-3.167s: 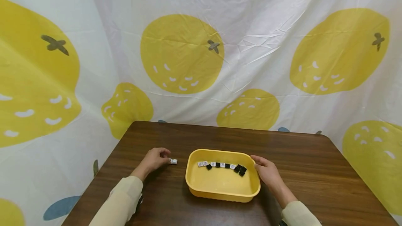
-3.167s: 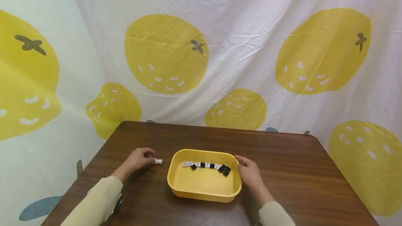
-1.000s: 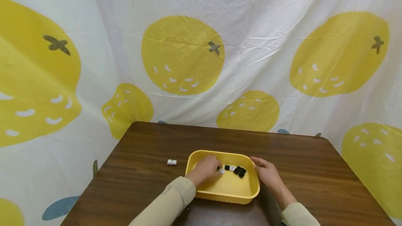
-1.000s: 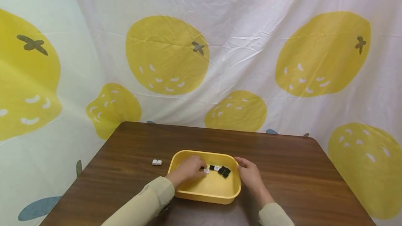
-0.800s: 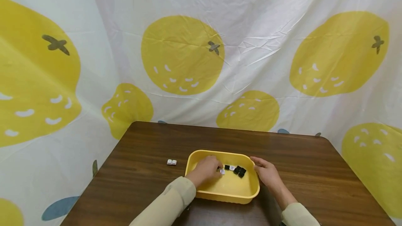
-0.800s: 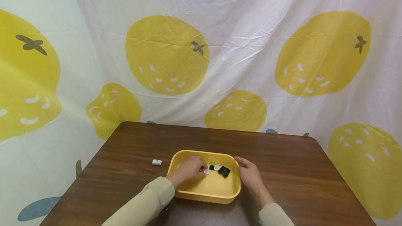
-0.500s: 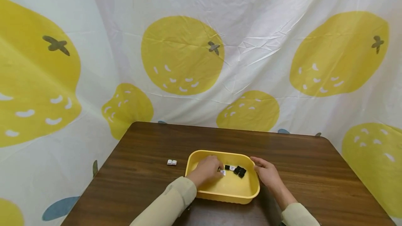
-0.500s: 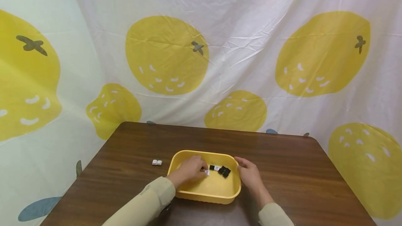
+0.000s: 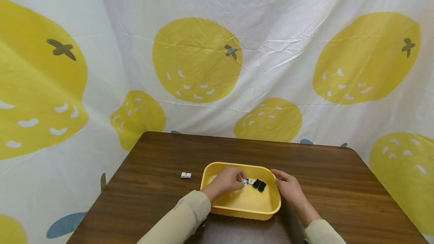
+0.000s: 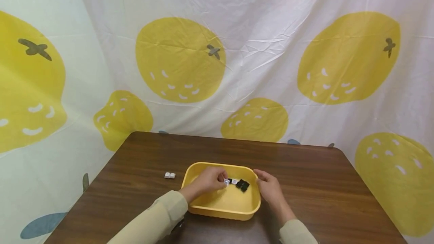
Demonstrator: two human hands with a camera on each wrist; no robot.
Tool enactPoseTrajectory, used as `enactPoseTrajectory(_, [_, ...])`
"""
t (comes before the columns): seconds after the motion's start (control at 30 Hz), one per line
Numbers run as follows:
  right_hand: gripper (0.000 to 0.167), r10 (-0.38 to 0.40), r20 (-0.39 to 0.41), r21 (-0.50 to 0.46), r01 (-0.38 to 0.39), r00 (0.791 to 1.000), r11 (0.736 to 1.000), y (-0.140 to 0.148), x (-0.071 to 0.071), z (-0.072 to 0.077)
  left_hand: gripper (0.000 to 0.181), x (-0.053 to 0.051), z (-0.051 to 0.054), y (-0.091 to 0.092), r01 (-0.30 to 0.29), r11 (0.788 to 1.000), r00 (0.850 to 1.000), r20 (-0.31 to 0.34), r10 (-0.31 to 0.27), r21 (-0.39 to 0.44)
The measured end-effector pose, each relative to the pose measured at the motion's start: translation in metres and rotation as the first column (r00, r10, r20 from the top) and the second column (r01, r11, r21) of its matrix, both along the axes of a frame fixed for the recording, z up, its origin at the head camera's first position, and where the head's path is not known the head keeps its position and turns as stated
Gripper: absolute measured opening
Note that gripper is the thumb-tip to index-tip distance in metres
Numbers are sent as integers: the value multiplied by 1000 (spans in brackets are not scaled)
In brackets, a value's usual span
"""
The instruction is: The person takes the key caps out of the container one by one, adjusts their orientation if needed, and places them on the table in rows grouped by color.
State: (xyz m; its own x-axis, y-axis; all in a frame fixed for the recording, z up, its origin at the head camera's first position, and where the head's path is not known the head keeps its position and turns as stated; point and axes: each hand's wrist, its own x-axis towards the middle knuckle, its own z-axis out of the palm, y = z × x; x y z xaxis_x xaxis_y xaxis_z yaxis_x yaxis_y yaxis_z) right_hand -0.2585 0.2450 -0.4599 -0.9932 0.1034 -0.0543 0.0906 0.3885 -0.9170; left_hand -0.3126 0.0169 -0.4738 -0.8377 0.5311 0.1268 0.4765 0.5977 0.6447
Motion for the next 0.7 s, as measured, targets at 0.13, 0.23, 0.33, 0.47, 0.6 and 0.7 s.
enactPoseTrajectory(0.13, [41, 1, 6, 11, -1, 1000, 1000, 0, -1, 0, 13, 3, 4, -2, -19, 997, 997, 77, 13, 77])
enactPoseTrajectory(0.23, [41, 6, 12, 27, -6, 1000, 1000, 0, -1, 1, 12, 3, 5, -4, -34, 993, 994, 104, 22, 112])
enactPoseTrajectory(0.33, [41, 10, 9, 36, -11, 1000, 999, -1, -1, 2, 11, 2, 5, -6, -52, 990, 992, 121, 37, 128])
enactPoseTrajectory(0.47, [40, 15, 13, 40, -15, 1000, 999, -1, -1, 1, 9, 2, 3, -8, -80, 987, 985, 166, 56, 140])
enactPoseTrajectory(0.6, [41, 21, 18, 35, -22, 1000, 999, 0, -1, 0, 9, 1, 3, -8, -80, 986, 983, 175, 54, 144])
enactPoseTrajectory(0.7, [41, 22, 17, 25, -23, 1000, 999, 0, -2, 1, 10, 1, 5, -9, -70, 988, 986, 159, 47, 141])
